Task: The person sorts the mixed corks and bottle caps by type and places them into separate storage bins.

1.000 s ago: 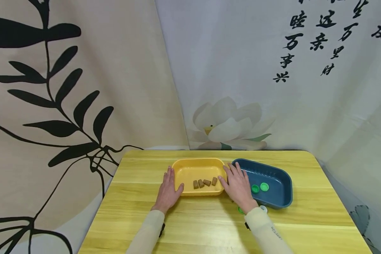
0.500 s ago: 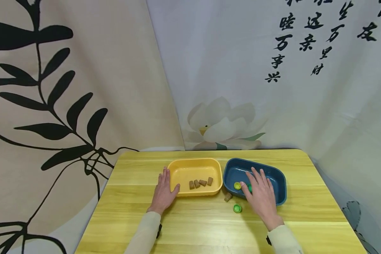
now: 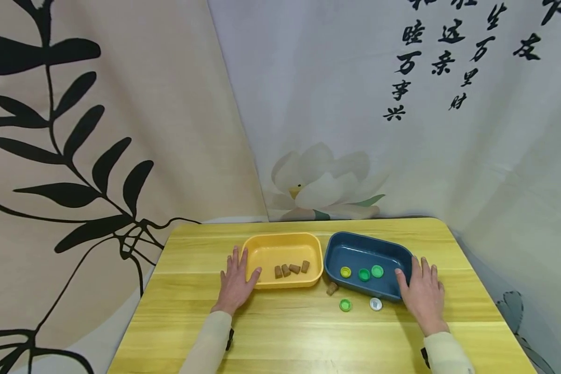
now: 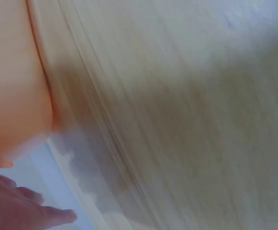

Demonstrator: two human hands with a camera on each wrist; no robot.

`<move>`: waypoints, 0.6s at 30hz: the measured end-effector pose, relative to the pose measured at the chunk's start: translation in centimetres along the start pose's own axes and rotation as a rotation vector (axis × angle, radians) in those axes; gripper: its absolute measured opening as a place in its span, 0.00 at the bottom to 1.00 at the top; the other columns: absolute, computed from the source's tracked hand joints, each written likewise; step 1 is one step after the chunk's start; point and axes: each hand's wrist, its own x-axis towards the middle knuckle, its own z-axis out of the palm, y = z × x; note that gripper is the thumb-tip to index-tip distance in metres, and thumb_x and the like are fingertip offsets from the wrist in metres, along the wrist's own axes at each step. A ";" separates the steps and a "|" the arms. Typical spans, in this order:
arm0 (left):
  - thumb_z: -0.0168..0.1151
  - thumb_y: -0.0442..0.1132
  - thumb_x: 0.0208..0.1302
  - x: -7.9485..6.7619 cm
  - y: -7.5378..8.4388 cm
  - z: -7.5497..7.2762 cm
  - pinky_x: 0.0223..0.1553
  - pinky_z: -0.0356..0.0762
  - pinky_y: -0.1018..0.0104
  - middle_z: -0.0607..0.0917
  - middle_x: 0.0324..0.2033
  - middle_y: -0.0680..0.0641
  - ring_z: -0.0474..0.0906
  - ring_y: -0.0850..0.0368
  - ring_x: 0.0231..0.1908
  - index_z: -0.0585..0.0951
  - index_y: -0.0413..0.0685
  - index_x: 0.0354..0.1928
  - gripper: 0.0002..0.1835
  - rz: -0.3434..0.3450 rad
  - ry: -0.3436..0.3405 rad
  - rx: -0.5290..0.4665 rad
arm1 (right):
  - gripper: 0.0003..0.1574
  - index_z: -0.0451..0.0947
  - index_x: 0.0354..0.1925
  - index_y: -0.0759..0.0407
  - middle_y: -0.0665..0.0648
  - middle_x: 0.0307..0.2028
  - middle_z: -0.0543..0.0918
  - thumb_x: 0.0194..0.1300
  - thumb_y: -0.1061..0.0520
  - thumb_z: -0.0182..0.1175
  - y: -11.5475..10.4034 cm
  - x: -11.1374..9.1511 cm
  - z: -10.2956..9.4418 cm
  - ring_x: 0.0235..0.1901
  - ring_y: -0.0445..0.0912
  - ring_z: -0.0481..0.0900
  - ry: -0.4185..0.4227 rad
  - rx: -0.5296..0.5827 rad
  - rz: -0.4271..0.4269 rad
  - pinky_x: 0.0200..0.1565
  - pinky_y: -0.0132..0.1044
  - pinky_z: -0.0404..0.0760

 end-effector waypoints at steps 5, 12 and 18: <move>0.52 0.61 0.77 -0.2 1.3 -0.2 0.70 0.47 0.24 0.48 0.81 0.36 0.44 0.34 0.79 0.54 0.44 0.82 0.43 0.098 0.127 -0.021 | 0.55 0.45 0.78 0.76 0.82 0.74 0.55 0.81 0.31 0.38 0.8 0.3 0.0 0.71 0.81 0.50 -0.112 0.015 0.048 0.61 0.81 0.56; 0.58 0.50 0.72 -1.0 5.0 -0.7 0.71 0.57 0.31 0.56 0.79 0.36 0.52 0.36 0.78 0.61 0.39 0.79 0.39 0.338 0.276 -0.043 | 0.59 0.40 0.78 0.78 0.81 0.75 0.53 0.80 0.28 0.36 0.7 0.6 0.0 0.73 0.79 0.48 -0.203 0.035 0.035 0.65 0.78 0.54; 0.51 0.53 0.75 -2.0 8.2 -0.6 0.70 0.64 0.37 0.64 0.77 0.38 0.60 0.37 0.75 0.67 0.40 0.75 0.35 0.567 0.329 -0.005 | 0.59 0.41 0.79 0.77 0.81 0.75 0.53 0.80 0.29 0.38 0.6 0.6 0.1 0.73 0.79 0.48 -0.209 0.062 0.023 0.66 0.78 0.52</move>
